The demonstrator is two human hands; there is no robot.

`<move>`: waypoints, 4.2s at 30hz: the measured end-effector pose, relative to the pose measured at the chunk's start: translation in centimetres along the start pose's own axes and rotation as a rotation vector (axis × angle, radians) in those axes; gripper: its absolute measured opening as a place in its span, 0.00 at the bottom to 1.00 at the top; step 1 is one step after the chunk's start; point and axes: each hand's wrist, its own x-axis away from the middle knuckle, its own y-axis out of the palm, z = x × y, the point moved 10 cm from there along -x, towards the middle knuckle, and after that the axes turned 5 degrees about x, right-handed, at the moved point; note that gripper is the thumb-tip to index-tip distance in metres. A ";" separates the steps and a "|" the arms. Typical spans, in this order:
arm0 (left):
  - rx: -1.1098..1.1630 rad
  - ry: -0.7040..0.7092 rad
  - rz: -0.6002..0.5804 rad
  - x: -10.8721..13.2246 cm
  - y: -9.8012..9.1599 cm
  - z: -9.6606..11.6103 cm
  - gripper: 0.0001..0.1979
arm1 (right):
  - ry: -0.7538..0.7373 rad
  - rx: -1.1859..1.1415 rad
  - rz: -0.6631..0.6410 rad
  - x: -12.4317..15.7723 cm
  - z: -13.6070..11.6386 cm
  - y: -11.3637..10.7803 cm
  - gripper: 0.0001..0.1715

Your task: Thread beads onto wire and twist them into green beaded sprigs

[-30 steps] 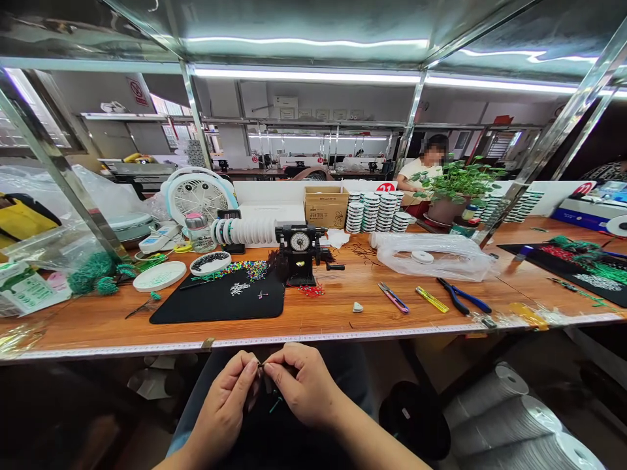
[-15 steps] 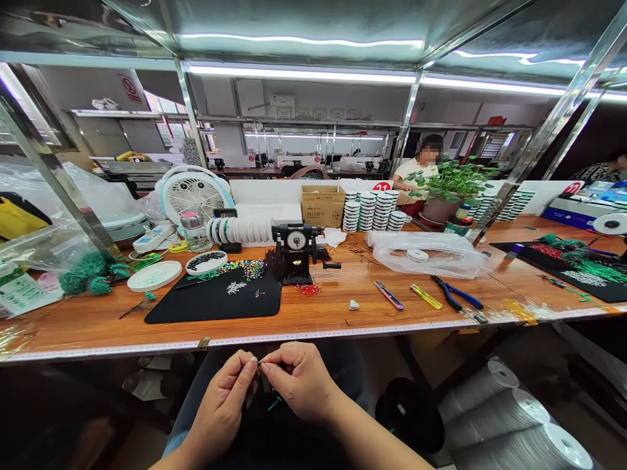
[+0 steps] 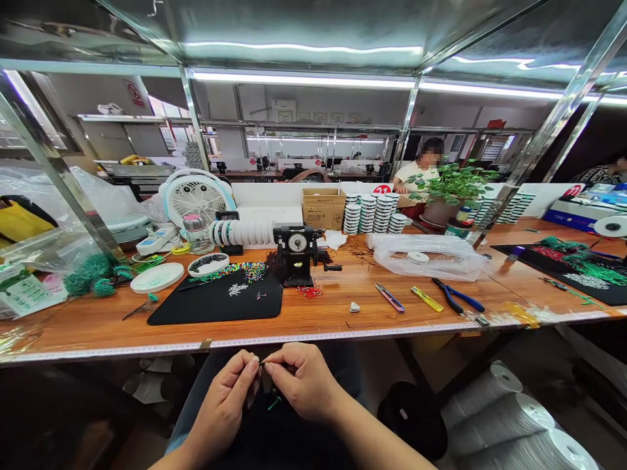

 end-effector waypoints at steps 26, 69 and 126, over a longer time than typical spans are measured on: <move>0.076 0.003 0.013 0.1 -0.2 -0.5 0.15 | -0.012 0.048 -0.042 -0.1 -0.1 0.3 0.12; -0.007 0.079 0.019 0.2 -0.5 0.3 0.14 | 0.136 -0.161 -0.060 -0.3 1.0 0.2 0.11; -0.517 0.084 -0.142 -0.4 -0.2 -0.8 0.18 | 0.096 0.106 -0.092 0.9 2.8 2.4 0.13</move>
